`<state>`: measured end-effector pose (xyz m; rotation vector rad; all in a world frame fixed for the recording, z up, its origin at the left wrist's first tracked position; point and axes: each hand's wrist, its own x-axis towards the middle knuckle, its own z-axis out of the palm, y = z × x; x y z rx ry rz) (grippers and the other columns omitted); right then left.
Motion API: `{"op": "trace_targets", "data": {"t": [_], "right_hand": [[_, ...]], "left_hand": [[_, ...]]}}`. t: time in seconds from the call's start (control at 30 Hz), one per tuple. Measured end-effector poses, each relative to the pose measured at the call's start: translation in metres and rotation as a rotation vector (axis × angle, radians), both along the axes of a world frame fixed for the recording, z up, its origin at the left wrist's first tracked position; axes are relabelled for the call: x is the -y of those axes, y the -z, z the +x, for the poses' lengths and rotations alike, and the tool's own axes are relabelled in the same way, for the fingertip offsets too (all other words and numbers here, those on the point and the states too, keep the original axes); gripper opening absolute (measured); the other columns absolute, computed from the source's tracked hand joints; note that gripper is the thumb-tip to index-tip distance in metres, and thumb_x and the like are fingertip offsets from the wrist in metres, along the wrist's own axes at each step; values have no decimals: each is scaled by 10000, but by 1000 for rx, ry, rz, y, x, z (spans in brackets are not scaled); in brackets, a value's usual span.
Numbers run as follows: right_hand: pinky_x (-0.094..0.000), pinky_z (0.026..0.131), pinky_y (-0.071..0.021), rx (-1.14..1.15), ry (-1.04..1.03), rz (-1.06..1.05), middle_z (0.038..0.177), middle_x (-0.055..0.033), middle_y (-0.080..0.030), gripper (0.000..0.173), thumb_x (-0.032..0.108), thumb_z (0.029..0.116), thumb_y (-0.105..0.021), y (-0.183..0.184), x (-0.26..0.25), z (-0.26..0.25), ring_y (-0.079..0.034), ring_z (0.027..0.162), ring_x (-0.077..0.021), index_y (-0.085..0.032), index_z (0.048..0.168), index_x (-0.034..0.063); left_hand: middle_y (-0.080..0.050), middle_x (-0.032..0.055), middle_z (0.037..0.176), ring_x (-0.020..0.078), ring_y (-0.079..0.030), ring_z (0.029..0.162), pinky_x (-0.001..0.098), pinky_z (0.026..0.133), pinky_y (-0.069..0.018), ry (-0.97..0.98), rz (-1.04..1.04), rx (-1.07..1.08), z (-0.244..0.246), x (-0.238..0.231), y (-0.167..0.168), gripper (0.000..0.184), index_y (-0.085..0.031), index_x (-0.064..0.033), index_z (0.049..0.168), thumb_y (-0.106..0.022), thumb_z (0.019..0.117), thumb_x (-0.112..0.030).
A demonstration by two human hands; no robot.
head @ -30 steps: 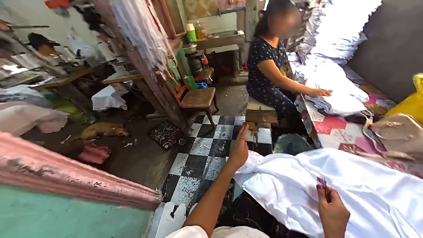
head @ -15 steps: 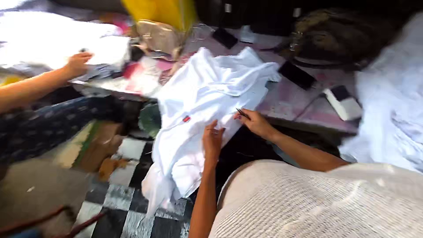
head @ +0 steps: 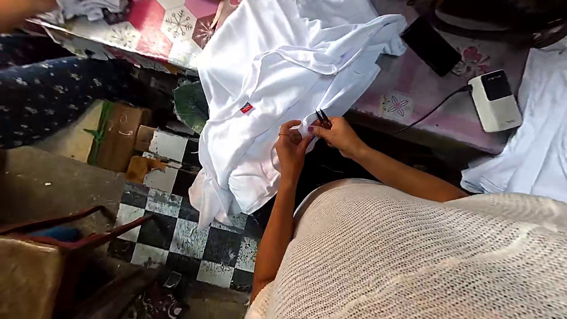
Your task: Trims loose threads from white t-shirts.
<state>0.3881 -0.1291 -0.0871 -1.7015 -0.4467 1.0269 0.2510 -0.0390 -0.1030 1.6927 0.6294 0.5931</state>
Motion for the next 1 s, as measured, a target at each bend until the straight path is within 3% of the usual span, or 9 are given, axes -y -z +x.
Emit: {"op": "trace_targets", "data": {"t": [0.07, 0.17, 0.3, 0.5, 0.57, 0.67, 0.8, 0.9, 1.0], "right_hand": [[-175, 442, -324, -40, 35, 35, 678, 51, -568, 97, 124, 965, -695, 1, -4, -2, -380, 474, 13, -700, 989, 30], [-154, 420, -307, -86, 53, 68, 654, 59, -560, 51, 90, 961, -691, -1, -6, 0, -374, 454, 22, -687, 947, 41], [-163, 440, -325, -47, 3, 47, 678, 53, -544, 69, 97, 980, -662, 3, -8, 0, -372, 470, 17, -677, 991, 31], [-193, 433, -305, 49, -127, 4, 709, -1, -561, 127, 171, 1013, -645, 3, 3, 1, -365, 469, -31, -693, 1078, 73], [-181, 481, -368, -9, -204, 10, 732, 25, -548, 259, 296, 1069, -554, 2, 4, 6, -412, 513, -17, -668, 1119, 69], [-189, 573, -437, -169, -272, 9, 819, 50, -575, 543, 460, 1119, -288, -6, 8, 17, -476, 600, -17, -668, 1195, 81], [-180, 579, -449, -368, -296, 19, 820, 50, -575, 510, 411, 1127, -291, -19, 16, 26, -495, 612, -18, -669, 1156, 70], [-162, 593, -456, -545, -355, 49, 816, 59, -579, 467, 394, 1124, -315, -27, 26, 28, -510, 619, -2, -655, 1117, 73], [-147, 595, -470, -652, -390, 64, 793, 56, -586, 446, 387, 1122, -324, -28, 29, 24, -534, 623, 2, -644, 1072, 79]], "left_hand": [[-670, 87, 1032, 103, -671, 778, 260, 710, -588, -58, 131, 22, -1, 3, 1, 472, -520, -25, 1272, -773, 875, -10], [-625, 222, 1156, 203, -656, 841, 300, 746, -574, -148, 436, -4, 3, 1, 6, 281, -645, 77, 1134, -752, 914, -61], [-632, 216, 1141, 198, -669, 874, 288, 793, -582, -163, 451, -42, 7, -3, 14, 280, -689, 65, 1167, -746, 922, -59], [-694, 199, 1025, 226, -701, 896, 307, 802, -585, -228, 416, -146, 11, -7, 24, 111, -773, 31, 998, -742, 909, -27], [-693, 194, 1010, 213, -699, 883, 291, 787, -587, -216, 409, -159, 11, -8, 25, 87, -772, 31, 974, -734, 909, -12], [-694, 193, 1015, 203, -698, 866, 287, 781, -587, -193, 408, -154, 11, -7, 25, 71, -754, 44, 952, -712, 907, 9], [-690, 116, 1065, 92, -674, 858, 248, 780, -581, -162, -19, -143, 4, -7, 12, 115, -695, 53, 1017, -679, 930, -21], [-694, 19, 943, 47, -634, 778, 236, 721, -543, -181, -400, -93, 1, -9, -2, 83, -671, -1, 1029, -638, 961, -37], [-691, -2, 904, 51, -638, 771, 246, 731, -549, -178, -548, -66, -1, -11, -9, 64, -664, -26, 1011, -609, 979, -34]]}}
